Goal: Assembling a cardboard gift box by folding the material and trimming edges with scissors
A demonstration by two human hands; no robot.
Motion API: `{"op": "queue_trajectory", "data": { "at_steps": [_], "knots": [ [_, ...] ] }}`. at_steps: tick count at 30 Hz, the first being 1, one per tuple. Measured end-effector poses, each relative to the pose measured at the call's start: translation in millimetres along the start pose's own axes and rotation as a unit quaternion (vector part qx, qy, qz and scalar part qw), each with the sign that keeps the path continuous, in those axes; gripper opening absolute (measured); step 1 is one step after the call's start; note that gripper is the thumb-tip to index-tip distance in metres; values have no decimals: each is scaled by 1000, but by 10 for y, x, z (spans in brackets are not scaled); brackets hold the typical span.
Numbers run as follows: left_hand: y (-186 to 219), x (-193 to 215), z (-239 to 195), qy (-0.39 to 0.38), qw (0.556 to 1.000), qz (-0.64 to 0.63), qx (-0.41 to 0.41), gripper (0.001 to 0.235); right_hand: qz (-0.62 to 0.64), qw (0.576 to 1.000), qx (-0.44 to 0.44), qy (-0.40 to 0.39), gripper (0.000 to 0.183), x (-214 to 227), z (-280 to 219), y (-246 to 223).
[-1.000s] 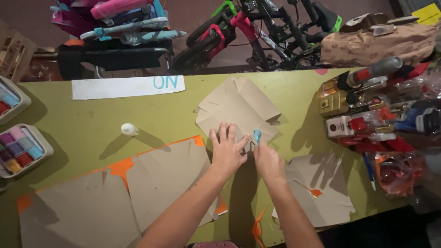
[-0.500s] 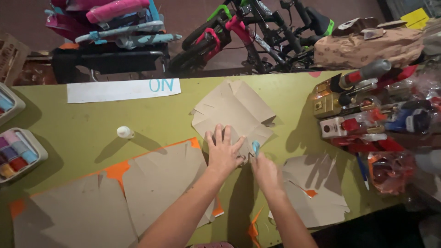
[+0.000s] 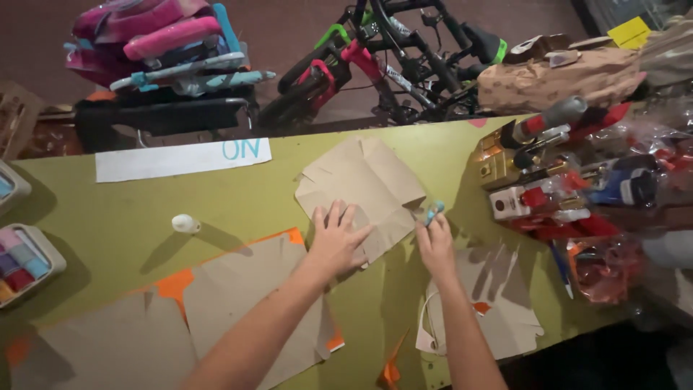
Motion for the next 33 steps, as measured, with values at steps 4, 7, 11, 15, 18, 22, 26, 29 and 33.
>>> {"op": "queue_trajectory", "data": {
  "at_steps": [4, 7, 11, 15, 18, 22, 26, 29, 33],
  "knots": [
    [-123, 89, 92, -118, 992, 25, -39, 78, 42, 996, -67, -51, 30, -133, 13, 247],
    [-319, 216, 209, -164, 985, 46, -24, 77, 61, 988, -119, -77, 31, -316, -295, 212],
    [-548, -21, 371, -107, 993, 37, -11, 57, 69, 980, -106, -154, 29, -715, -762, -69],
    [-41, 483, 411, -153, 988, 25, -22, 54, 199, 912, -277, -227, 25, -487, -720, -627],
    [17, 219, 370, -214, 974, 61, 42, 88, 202, 948, -231, -77, 28, -260, -591, -377],
    [49, 82, 366, -119, 992, 46, -4, 84, 108, 961, -231, -110, 28, -100, -566, -223],
    [48, 64, 284, -152, 984, 57, -77, 82, -44, 987, -98, -123, 30, -53, -521, -462],
    [-12, 0, 249, -146, 984, 51, -88, 74, -125, 986, -36, -102, 32, -238, -498, -465],
    [-55, -129, 236, -112, 989, 43, -82, 74, -194, 974, -1, -121, 32, -373, -402, -530]
  ]
}}
Point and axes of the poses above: each hand's wrist, its own z-axis towards the middle knuckle, its own x-axis out of the back of the hand, y = z × x, the point moved 8 cm from there along z, towards the middle knuckle, and after that the axes turned 6 degrees about x, right-handed, at the moved point
